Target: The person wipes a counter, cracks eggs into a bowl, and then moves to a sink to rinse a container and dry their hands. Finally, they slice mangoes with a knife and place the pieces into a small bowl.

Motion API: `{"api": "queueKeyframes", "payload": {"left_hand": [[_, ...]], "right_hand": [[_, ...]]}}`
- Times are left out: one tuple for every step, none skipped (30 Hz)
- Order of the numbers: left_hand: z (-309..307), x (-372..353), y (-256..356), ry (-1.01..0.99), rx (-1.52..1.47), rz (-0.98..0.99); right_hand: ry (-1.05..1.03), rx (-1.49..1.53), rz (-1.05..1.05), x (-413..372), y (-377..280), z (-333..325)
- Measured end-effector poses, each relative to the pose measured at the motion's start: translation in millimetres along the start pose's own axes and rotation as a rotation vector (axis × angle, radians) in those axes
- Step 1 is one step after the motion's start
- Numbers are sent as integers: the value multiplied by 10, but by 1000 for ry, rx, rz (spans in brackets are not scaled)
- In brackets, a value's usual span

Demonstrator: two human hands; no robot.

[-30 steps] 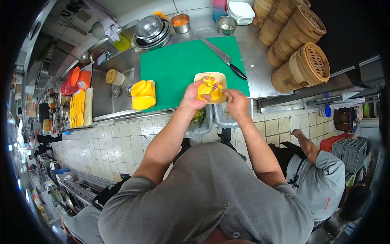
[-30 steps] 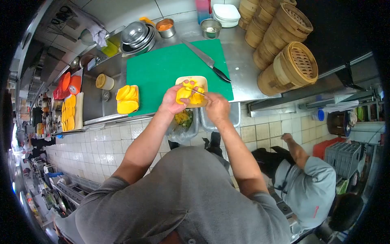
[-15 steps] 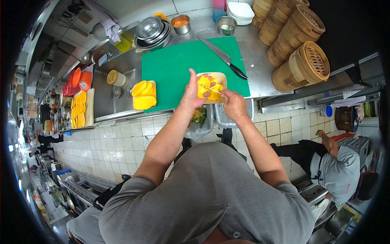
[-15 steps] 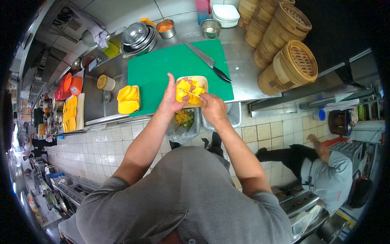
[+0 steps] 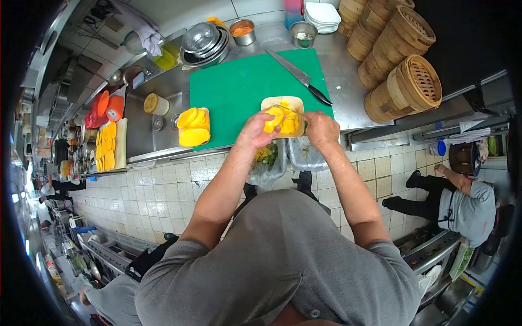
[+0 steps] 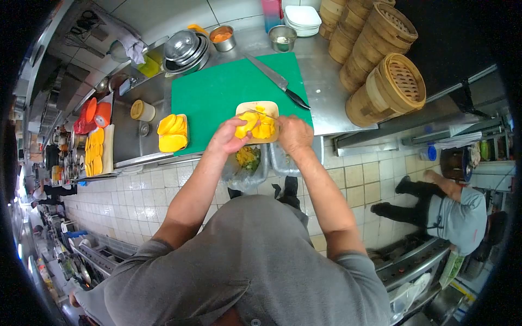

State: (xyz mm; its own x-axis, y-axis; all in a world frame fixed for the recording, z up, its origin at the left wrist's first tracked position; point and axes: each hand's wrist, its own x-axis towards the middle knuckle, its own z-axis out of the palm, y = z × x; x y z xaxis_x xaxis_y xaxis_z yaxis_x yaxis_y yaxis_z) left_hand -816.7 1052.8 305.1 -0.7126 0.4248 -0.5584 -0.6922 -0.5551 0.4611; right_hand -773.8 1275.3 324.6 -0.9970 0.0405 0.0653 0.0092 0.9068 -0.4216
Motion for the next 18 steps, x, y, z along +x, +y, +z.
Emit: {"api": "queueKeyframes", "payload": {"left_hand": [[11,-66,19,62,79,32],[57,-163,46,122,158,64],[93,-225,85,181,238,96],[102,-257,144,129,218,90],[98,-286,206,79,197,83],[89,-294,238,30,175,77],[86,-242,220,-26,147,56],[91,-141,169,-83,117,37],[111,-48,113,-140,86,20],[141,45,26,-64,126,10],[189,145,-62,12,165,1],[224,191,-94,88,204,-9],[212,198,-98,151,230,66],[219,140,-55,134,228,86],[228,25,41,117,224,107],[201,-80,122,104,221,125],[148,-145,176,32,232,116],[100,-236,180,29,283,126]], "right_hand": [[-11,-44,-20,21,11,-38],[-45,-89,-32,35,15,-90],[-79,-134,-43,51,16,-148],[-114,-178,-54,65,8,-191],[-116,-206,-79,80,-10,-221],[-120,-233,-105,96,-34,-241],[-124,-263,-132,117,-55,-246],[-125,-286,-160,147,-83,-227],[-126,-310,-191,181,-124,-197],[-129,-333,-222,195,-151,-179],[-170,-361,-197,214,-185,-247],[-211,-390,-171,239,-242,-400],[-253,-418,-142,246,-292,-553],[-212,-404,-144,216,-286,-722],[-171,-391,-147,150,-236,-912],[-133,-374,-150,81,-193,-1037],[-100,-341,-145,20,-171,-1092],[-65,-308,-141,-31,-154,-1134]]}}
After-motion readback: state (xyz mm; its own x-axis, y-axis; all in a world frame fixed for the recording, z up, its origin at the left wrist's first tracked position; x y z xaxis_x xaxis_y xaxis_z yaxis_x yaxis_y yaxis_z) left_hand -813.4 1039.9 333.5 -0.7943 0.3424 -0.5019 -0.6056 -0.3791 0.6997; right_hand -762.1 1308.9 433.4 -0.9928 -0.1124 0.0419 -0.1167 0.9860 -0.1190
